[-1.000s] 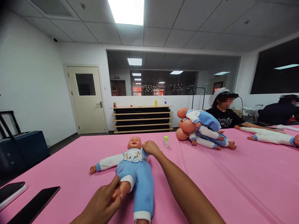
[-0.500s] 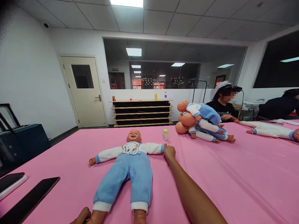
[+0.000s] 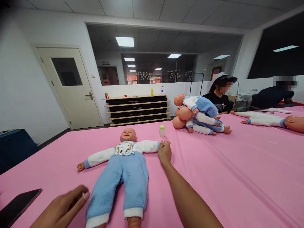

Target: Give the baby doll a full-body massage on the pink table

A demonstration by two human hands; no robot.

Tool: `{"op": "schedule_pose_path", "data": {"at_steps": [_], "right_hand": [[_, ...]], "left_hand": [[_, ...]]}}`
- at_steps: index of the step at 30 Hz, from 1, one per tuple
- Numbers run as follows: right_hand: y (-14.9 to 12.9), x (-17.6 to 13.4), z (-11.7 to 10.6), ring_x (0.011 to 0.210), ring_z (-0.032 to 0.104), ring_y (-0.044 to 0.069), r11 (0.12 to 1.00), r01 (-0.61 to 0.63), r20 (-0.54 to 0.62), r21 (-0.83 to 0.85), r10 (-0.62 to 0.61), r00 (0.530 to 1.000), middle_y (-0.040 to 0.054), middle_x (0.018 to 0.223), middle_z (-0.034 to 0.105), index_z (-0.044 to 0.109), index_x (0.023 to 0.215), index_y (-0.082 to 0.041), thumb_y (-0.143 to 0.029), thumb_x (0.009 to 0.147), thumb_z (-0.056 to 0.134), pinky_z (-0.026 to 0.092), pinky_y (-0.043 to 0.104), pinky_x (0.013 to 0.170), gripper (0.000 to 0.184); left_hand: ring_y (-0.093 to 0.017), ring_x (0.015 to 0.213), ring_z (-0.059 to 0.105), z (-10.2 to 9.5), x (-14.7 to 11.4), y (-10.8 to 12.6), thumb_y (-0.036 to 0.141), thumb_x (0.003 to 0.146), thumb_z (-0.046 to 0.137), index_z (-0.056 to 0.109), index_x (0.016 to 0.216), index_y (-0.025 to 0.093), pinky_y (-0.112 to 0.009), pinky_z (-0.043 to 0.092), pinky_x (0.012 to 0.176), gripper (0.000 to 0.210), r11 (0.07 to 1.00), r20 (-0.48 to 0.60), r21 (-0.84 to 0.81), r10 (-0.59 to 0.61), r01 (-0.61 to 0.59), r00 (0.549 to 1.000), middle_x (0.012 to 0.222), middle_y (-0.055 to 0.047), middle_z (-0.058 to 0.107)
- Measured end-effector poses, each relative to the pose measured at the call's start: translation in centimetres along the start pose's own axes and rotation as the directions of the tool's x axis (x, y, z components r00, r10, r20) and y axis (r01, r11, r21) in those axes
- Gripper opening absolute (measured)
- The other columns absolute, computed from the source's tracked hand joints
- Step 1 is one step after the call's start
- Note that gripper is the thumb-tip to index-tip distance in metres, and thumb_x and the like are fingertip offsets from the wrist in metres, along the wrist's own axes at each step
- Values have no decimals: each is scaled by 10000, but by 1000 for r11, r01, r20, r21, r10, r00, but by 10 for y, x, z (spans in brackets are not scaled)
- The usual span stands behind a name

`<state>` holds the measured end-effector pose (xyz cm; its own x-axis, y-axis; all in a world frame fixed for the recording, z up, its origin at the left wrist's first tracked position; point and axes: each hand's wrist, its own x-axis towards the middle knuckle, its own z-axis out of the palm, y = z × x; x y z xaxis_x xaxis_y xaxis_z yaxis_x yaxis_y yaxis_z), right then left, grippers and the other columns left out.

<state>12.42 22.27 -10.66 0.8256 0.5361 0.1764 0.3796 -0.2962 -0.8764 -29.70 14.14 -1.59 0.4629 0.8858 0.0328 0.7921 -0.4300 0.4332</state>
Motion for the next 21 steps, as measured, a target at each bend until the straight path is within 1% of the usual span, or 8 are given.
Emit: {"op": "schedule_pose_path", "data": {"at_steps": [3,5,7,10,13,17,19,21], "right_hand": [[-2,-3,-1,1047,625,288,1000,23,6,14,-23,1000,153,1139,659,370,1361,-161,-537,894,439,443,321,802,603],[-3,-5,-1,1099,606,298,999,34,6,23,-35,999,168,1197,634,294,1422,-152,-542,856,506,441,329,844,719],[-2,-5,-2,1131,592,300,999,40,7,29,-40,999,175,1228,617,256,1450,-140,-541,832,543,438,329,872,791],[-2,-5,-2,1135,590,293,998,40,11,40,-41,999,174,1232,615,274,1448,-125,-532,818,563,441,319,877,804],[-3,-4,-2,1074,612,272,997,50,19,57,-51,999,152,1192,636,365,1397,-141,-521,815,572,451,303,847,726],[-6,-6,-4,942,635,244,993,75,35,97,-78,996,109,1068,677,497,1260,-168,-498,816,569,460,299,803,559],[-6,-7,-5,913,637,230,988,90,42,126,-96,995,91,1038,684,514,1232,-176,-496,806,580,463,291,803,537],[-5,-7,-4,909,639,216,983,102,45,155,-111,993,82,1039,686,521,1224,-179,-496,792,599,466,276,811,542]], "left_hand": [[-249,1152,592,-5,44,16,557,924,334,510,1314,285,-375,496,936,507,998,-177,32,54,-49,983,1255,-54,634],[-255,1373,387,8,70,27,539,930,345,354,1455,299,-438,370,1098,578,984,-228,74,173,-160,958,1487,-45,430],[-268,1465,188,30,87,39,524,942,331,246,1504,324,-495,252,1161,603,954,-178,122,292,-273,940,1595,-23,215],[-340,1475,71,62,95,51,528,947,320,238,1499,375,-605,168,1149,579,908,-57,207,384,-365,922,1612,-16,125],[-380,1468,27,79,89,57,541,941,327,219,1494,400,-658,111,1129,581,884,-18,268,403,-384,915,1607,-14,124],[-345,1475,39,77,86,54,539,938,346,216,1489,428,-637,95,1146,577,899,-15,198,401,-390,916,1605,15,137],[-285,1474,140,69,91,40,507,947,343,249,1491,390,-546,172,1173,564,928,-97,79,372,-365,923,1599,7,193],[-225,1429,291,58,101,13,436,958,321,318,1477,287,-421,288,1156,539,960,-275,-24,262,-279,925,1563,-41,304]]}}
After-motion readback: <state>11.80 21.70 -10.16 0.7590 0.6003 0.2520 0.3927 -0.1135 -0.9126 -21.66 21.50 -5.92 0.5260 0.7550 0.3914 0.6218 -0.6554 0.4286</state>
